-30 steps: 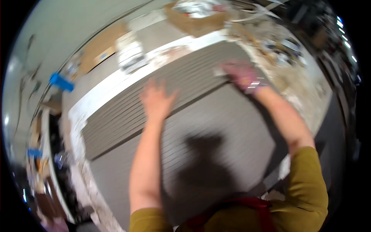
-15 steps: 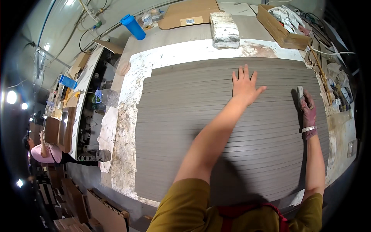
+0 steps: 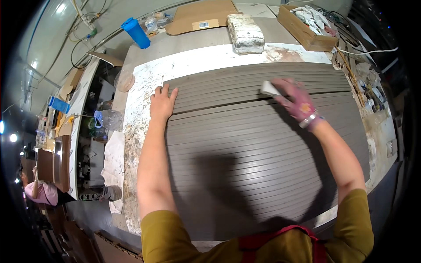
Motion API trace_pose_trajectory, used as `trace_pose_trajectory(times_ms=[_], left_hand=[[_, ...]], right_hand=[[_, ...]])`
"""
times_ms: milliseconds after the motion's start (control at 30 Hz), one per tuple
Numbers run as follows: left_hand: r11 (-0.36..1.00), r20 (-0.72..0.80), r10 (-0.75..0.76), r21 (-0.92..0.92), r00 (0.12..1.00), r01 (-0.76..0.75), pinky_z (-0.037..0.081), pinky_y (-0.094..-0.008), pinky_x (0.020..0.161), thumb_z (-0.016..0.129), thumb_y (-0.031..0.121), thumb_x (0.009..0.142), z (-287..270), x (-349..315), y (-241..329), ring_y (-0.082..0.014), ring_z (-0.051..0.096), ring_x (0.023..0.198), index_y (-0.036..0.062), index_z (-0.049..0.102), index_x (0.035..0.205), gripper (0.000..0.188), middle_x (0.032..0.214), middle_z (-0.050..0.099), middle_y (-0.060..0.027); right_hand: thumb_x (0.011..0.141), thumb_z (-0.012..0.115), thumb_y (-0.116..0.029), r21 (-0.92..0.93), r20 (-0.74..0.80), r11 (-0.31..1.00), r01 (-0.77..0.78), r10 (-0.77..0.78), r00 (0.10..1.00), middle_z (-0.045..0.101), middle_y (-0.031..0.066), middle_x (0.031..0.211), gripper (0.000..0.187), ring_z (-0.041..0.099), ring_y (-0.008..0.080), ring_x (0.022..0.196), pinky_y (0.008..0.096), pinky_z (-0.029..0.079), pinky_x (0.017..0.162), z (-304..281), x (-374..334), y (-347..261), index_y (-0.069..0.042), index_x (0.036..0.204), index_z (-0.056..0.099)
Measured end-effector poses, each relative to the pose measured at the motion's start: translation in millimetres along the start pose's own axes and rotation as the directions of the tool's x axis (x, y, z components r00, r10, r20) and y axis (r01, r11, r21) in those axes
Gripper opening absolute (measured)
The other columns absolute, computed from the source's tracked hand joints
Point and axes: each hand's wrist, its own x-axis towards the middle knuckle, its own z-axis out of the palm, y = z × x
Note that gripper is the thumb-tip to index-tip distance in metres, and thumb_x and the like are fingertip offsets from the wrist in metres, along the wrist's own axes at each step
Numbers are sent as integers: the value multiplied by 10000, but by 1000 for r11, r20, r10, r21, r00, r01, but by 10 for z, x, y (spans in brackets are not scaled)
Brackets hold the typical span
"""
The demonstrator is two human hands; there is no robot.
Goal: The person wipes down a slatted wood panel with a cloth, repeatedly pouring liquid onto the panel or rag and passing the cloth across the ridges to clean them.
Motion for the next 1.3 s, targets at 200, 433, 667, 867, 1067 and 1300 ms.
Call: trace_pose_trajectory(times_ms=[200,433,667,867,1067,1300], left_hand=[[1000,-37,12,5,999,-12,463,-437,927,428,573,913,15,15,70,-404,482,1122,165,486,1343,595,1378,431,-147],[999,-84,18,-26,996,-21,455,-447,902,463,529,912,41,-12,29,-417,494,1054,166,495,1322,549,1326,461,-153],[1000,-58,-16,-26,998,15,461,-445,903,450,545,910,15,-41,65,-399,490,1072,174,489,1331,564,1331,454,-155],[999,-1,-14,41,1000,14,478,-418,899,397,564,925,-45,-60,32,-365,485,1101,162,462,1367,601,1337,440,-129],[1000,1,-27,10,1000,27,470,-426,914,402,566,922,-54,-60,102,-375,470,1132,164,462,1371,606,1356,428,-133],[1000,27,-14,-11,1000,14,445,-462,945,413,552,925,-92,-64,124,-396,447,1169,156,463,1365,594,1377,419,-142]], right_hand=[[784,658,-148,-172,102,972,158,-142,985,591,84,1093,436,574,303,1001,425,416,892,691,750,-477,-167,1208,559],[852,555,-140,-267,241,932,243,-180,954,584,87,1031,297,592,247,979,384,405,898,1037,1014,-903,-155,1148,578],[793,607,-104,-244,134,933,265,-238,962,582,129,1072,347,580,318,1014,397,447,884,1107,943,-1014,-134,1138,580],[755,675,-152,-211,183,976,59,-19,983,587,103,1063,403,578,316,998,430,451,853,1056,929,-818,-138,1147,581],[804,613,-159,-187,95,961,205,-190,977,604,142,1076,281,590,337,1001,442,460,838,1029,861,-1055,-88,1075,596],[742,650,-93,-366,119,928,71,-28,992,609,109,1030,345,604,327,931,436,484,773,729,645,-569,-123,1079,584]])
